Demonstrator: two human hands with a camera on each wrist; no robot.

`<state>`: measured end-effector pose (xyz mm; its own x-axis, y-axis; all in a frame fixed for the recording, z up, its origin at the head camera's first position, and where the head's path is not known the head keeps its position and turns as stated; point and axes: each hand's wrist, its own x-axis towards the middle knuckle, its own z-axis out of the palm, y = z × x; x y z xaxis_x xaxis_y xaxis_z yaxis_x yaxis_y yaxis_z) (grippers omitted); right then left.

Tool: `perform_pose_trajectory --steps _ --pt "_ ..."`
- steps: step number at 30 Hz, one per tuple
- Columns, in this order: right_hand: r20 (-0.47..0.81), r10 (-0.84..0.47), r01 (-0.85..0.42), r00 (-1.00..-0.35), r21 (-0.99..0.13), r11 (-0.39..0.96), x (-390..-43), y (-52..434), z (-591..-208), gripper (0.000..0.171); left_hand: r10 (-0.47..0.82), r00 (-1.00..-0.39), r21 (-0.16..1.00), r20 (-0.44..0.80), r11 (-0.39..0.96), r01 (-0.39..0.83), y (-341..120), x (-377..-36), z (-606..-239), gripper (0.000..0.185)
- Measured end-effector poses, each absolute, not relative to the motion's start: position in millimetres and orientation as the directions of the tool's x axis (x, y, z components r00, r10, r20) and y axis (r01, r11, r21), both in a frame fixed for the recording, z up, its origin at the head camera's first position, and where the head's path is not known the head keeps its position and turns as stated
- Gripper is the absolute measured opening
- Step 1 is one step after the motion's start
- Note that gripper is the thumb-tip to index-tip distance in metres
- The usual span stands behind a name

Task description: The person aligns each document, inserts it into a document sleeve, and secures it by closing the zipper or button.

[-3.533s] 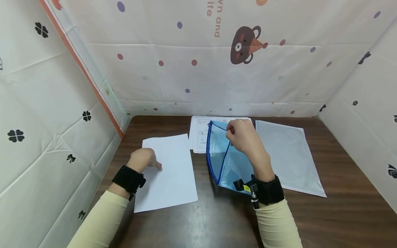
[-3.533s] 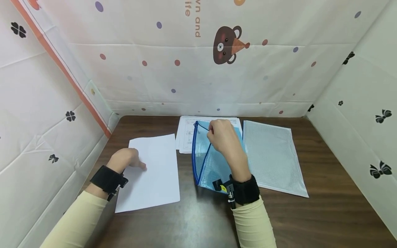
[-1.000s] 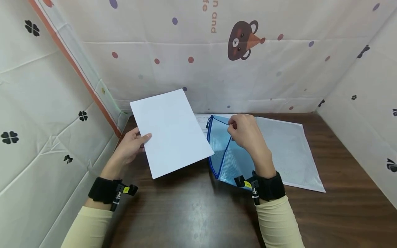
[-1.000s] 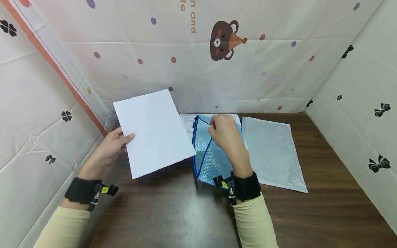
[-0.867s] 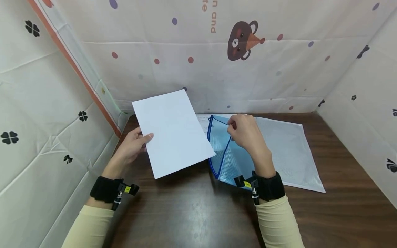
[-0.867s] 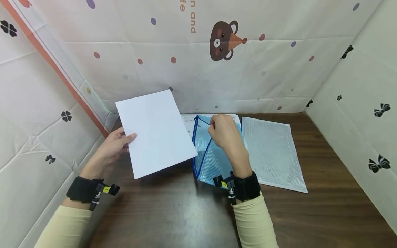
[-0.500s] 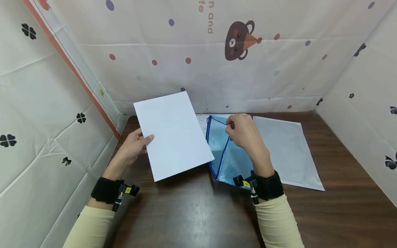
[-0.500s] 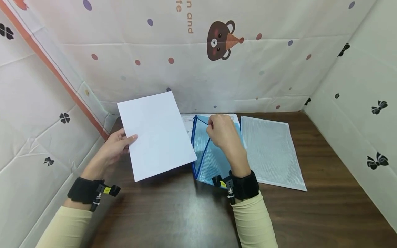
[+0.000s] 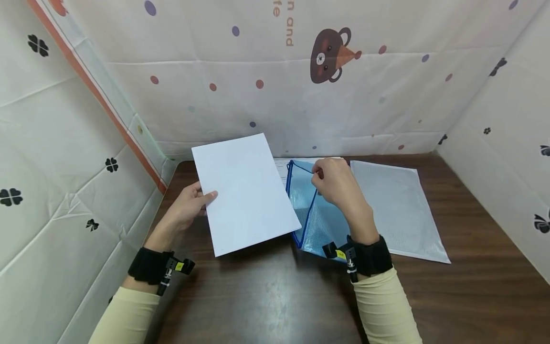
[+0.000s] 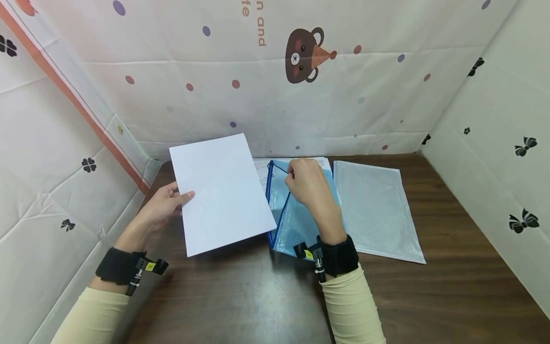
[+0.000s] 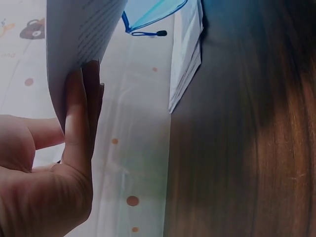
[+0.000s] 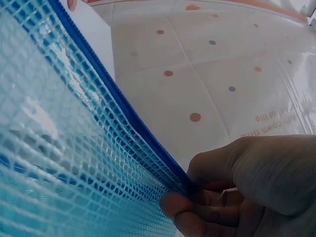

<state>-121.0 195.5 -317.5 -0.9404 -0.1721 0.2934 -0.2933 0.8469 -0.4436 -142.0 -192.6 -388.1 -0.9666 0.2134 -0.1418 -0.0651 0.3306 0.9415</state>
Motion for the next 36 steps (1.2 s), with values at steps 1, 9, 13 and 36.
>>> perform_pose_trajectory --steps 1,9,13,36 --pt "0.293 -0.172 -0.293 -0.941 -0.445 0.846 -121.2 195.4 -317.8 0.019 0.213 -0.967 0.941 -0.140 0.333 -0.063 -192.5 -142.0 -388.2 0.050" --pt "0.309 -0.181 -0.310 -0.934 -0.444 0.841 -121.3 194.2 -318.4 0.018 0.259 -0.956 0.942 -0.136 0.334 -0.043 -190.4 -137.3 -384.1 0.048" --pt "0.309 -0.187 -0.313 -0.932 -0.434 0.845 -121.4 192.4 -318.1 0.018 0.280 -0.949 0.940 -0.143 0.338 -0.042 -189.3 -135.4 -381.1 0.046" --pt "0.268 -0.210 -0.311 -0.940 -0.430 0.847 -123.6 185.2 -321.6 0.021 0.235 -0.948 0.954 -0.213 0.259 -0.150 -183.1 -135.3 -397.1 0.053"
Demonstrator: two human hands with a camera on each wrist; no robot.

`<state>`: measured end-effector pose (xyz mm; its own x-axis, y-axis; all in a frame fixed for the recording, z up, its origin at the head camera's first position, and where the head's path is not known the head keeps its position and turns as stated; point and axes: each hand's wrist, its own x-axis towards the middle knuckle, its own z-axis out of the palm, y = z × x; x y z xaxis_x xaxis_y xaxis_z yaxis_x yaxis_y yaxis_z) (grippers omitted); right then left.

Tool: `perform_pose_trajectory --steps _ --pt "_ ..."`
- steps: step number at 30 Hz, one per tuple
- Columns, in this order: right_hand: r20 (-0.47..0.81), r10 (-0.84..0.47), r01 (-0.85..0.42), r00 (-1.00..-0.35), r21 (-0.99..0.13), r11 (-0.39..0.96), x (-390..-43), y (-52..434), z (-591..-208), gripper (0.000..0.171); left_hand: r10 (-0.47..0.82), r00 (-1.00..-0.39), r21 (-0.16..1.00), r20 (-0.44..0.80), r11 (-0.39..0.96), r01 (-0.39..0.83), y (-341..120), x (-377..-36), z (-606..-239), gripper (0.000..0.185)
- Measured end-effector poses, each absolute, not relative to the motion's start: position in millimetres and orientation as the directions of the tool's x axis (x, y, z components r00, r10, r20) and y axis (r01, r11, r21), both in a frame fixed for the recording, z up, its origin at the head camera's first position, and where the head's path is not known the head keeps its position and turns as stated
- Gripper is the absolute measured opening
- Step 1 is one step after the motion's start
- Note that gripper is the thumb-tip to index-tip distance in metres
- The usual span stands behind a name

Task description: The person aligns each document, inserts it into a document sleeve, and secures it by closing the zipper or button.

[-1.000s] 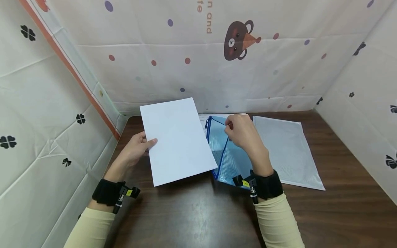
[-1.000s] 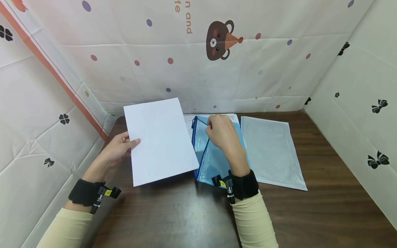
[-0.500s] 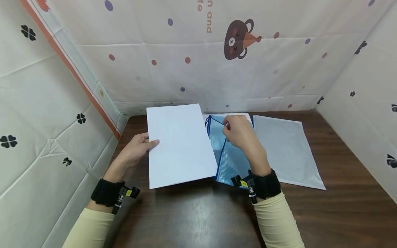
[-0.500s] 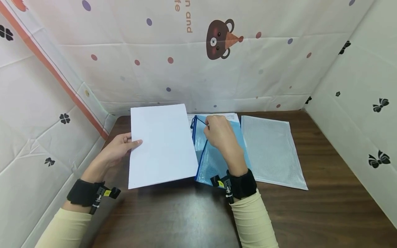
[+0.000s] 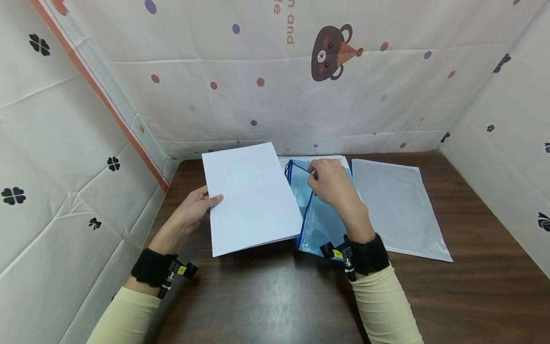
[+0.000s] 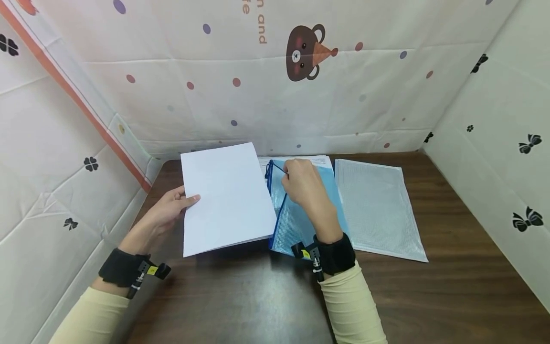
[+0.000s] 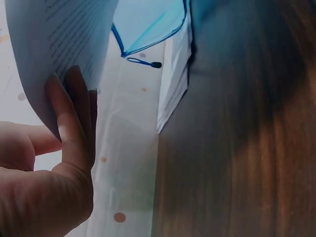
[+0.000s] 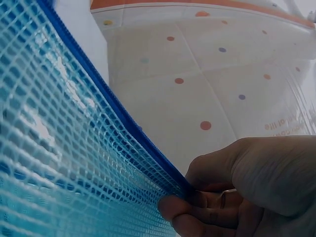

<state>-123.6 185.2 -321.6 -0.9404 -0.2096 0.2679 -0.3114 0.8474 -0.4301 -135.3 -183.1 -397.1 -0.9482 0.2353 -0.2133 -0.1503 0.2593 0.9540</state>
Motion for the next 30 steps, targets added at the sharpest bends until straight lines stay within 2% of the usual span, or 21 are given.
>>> perform_pose_trajectory --steps 7,14,21,30 --pt "0.271 -0.217 -0.318 -0.938 -0.420 0.850 -123.9 184.1 -320.6 0.021 0.296 -0.929 0.952 -0.222 0.270 -0.141 -182.8 -135.4 -399.9 0.051" --pt "0.277 -0.205 -0.310 -0.939 -0.420 0.853 -123.6 183.3 -320.6 0.021 0.368 -0.916 0.863 -0.157 0.503 0.054 -194.7 -139.4 -390.4 0.053" --pt "0.263 -0.206 -0.306 -0.943 -0.434 0.847 -122.4 182.4 -321.6 0.023 0.413 -0.895 0.884 -0.167 0.465 0.050 -198.3 -142.3 -391.3 0.056" --pt "0.261 -0.222 -0.321 -0.939 -0.440 0.839 -123.7 179.8 -324.7 0.023 0.465 -0.870 0.888 -0.164 0.454 0.076 -192.9 -139.4 -392.0 0.052"
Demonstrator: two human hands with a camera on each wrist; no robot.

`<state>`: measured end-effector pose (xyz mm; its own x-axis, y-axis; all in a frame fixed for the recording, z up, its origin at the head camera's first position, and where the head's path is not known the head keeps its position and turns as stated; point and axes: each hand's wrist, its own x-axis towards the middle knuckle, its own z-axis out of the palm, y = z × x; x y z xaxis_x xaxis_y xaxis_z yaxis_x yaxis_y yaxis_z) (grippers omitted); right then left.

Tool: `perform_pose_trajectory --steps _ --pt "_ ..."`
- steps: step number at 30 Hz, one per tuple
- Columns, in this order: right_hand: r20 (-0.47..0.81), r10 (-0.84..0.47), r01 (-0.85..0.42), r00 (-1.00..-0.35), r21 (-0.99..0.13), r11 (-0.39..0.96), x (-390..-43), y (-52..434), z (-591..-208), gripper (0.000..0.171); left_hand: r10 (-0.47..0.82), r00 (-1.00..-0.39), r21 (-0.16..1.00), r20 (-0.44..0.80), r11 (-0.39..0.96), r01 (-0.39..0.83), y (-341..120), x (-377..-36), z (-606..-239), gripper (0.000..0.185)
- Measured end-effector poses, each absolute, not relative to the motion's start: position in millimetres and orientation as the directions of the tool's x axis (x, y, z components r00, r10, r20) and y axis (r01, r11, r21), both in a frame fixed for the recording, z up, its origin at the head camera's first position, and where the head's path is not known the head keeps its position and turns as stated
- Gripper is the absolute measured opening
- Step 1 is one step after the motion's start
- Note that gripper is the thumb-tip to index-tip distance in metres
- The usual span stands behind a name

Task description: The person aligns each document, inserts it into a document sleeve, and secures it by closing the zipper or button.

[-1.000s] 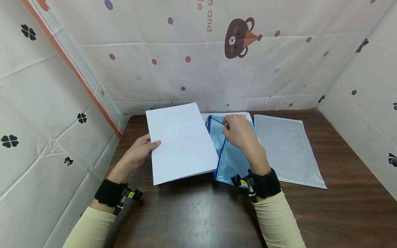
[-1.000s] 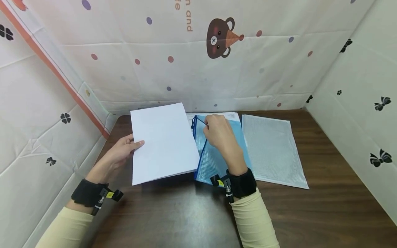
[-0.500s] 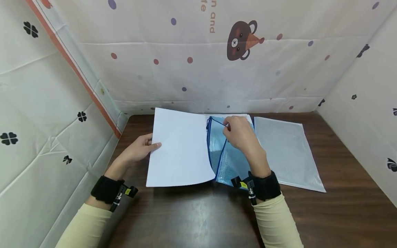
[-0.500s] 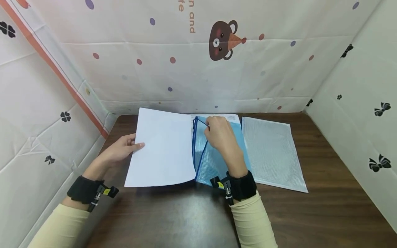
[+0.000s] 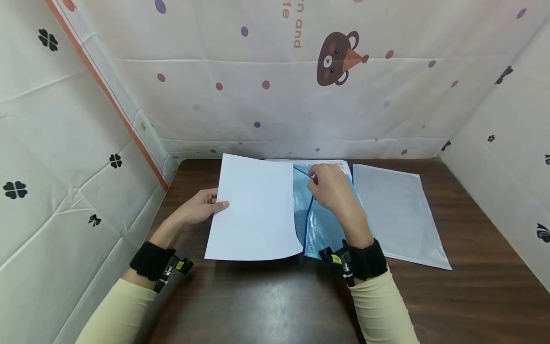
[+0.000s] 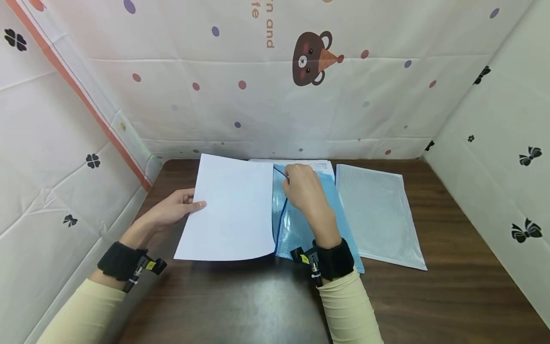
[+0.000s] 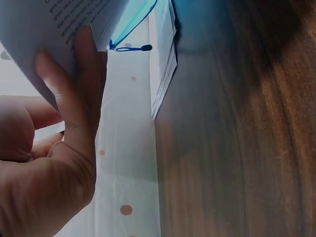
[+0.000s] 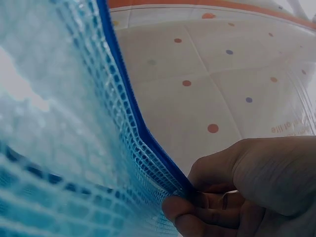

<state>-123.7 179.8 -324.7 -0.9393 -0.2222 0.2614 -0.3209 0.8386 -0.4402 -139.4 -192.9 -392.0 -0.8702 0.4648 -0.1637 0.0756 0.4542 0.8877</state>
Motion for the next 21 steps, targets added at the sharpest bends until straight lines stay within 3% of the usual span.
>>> perform_pose_trajectory --steps 15,21 --pt "0.308 -0.104 -0.253 -0.946 -0.499 0.829 -123.3 178.8 -325.2 0.025 0.457 -0.864 0.886 -0.213 0.462 0.026 -186.9 -140.0 -392.5 0.043" --pt "0.294 -0.165 -0.296 -0.941 -0.485 0.823 -123.1 179.9 -324.8 0.024 0.456 -0.864 0.896 -0.214 0.444 0.012 -181.4 -141.8 -391.2 0.043"
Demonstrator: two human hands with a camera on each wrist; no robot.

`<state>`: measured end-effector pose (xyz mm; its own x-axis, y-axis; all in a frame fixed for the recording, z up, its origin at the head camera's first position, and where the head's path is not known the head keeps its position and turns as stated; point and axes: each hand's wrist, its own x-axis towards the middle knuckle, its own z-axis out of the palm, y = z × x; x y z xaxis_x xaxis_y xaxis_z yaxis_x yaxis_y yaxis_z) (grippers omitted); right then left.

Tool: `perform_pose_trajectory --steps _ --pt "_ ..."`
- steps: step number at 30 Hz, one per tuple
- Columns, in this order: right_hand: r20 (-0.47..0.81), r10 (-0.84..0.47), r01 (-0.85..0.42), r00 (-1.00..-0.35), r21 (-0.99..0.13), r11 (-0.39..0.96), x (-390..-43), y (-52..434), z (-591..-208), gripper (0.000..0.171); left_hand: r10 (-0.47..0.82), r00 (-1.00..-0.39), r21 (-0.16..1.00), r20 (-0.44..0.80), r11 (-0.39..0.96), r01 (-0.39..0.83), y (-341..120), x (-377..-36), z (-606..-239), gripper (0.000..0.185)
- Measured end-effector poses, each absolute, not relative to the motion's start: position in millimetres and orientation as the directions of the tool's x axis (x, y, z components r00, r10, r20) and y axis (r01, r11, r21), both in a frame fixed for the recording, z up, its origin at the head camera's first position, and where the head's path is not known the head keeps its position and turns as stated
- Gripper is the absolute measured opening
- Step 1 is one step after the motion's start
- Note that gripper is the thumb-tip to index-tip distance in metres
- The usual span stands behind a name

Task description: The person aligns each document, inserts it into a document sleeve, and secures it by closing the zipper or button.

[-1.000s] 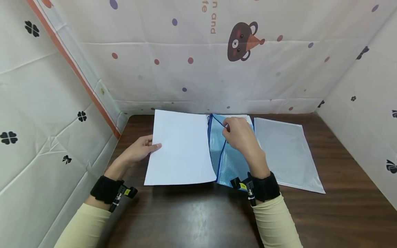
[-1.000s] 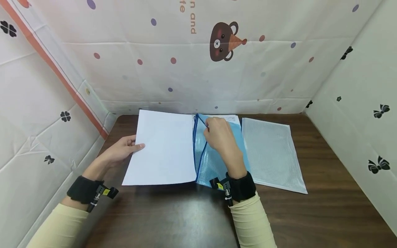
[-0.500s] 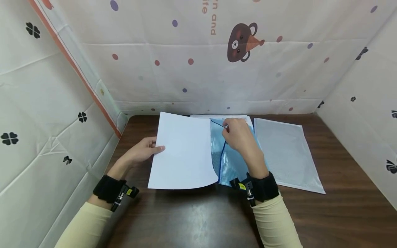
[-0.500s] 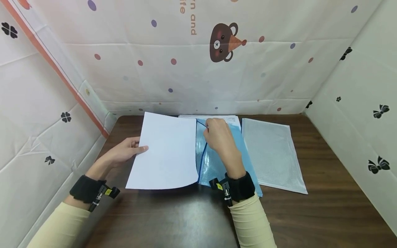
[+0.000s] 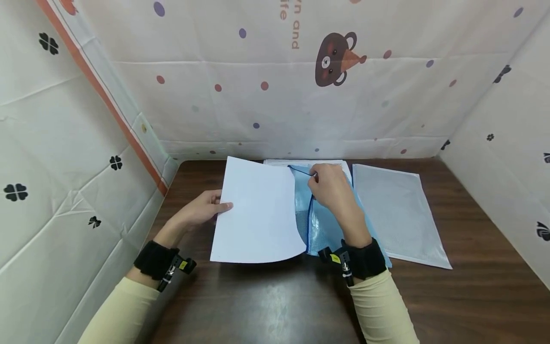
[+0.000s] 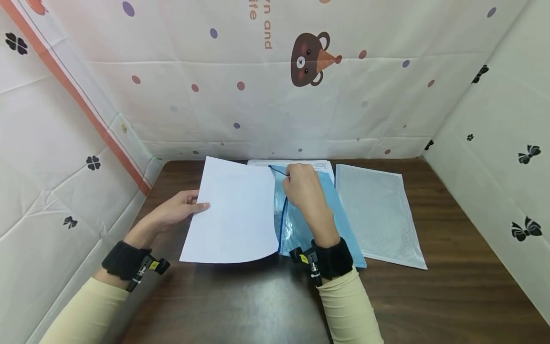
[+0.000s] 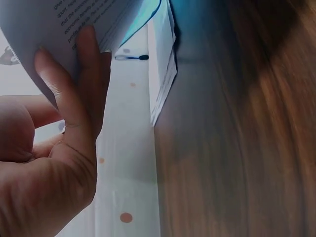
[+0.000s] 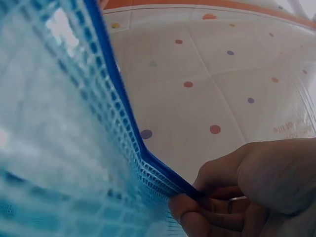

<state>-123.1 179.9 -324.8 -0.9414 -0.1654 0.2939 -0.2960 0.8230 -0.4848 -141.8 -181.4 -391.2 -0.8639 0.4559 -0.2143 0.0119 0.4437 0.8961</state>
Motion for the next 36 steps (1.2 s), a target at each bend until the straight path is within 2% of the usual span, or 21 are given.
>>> perform_pose_trajectory --steps 7,18,23,31,34,36 --pt "0.267 -0.262 -0.359 -0.927 -0.434 0.826 -124.5 179.5 -325.6 0.022 0.451 -0.865 0.927 -0.220 0.372 -0.042 -166.9 -147.2 -391.2 0.042" --pt "0.227 -0.343 -0.411 -0.912 -0.464 0.785 -124.6 179.2 -327.3 0.022 0.355 -0.916 0.953 -0.186 0.291 -0.081 -152.4 -146.6 -402.9 0.048" --pt "0.232 -0.335 -0.408 -0.913 -0.488 0.772 -124.0 182.0 -325.9 0.028 0.278 -0.943 0.945 -0.186 0.313 -0.094 -149.7 -146.0 -406.6 0.050" --pt "0.262 -0.423 -0.498 -0.867 -0.464 0.733 -123.9 187.0 -324.8 0.029 0.098 -0.979 0.926 -0.177 0.355 -0.131 -139.4 -139.7 -405.4 0.050" --pt "0.261 -0.416 -0.491 -0.871 -0.490 0.720 -123.6 185.9 -324.0 0.031 0.073 -0.988 0.929 -0.133 0.356 -0.098 -132.2 -134.8 -406.4 0.049" --pt "0.256 -0.396 -0.471 -0.882 -0.513 0.717 -123.9 184.6 -324.0 0.033 0.101 -0.989 0.939 -0.109 0.337 -0.069 -127.6 -131.3 -406.9 0.047"
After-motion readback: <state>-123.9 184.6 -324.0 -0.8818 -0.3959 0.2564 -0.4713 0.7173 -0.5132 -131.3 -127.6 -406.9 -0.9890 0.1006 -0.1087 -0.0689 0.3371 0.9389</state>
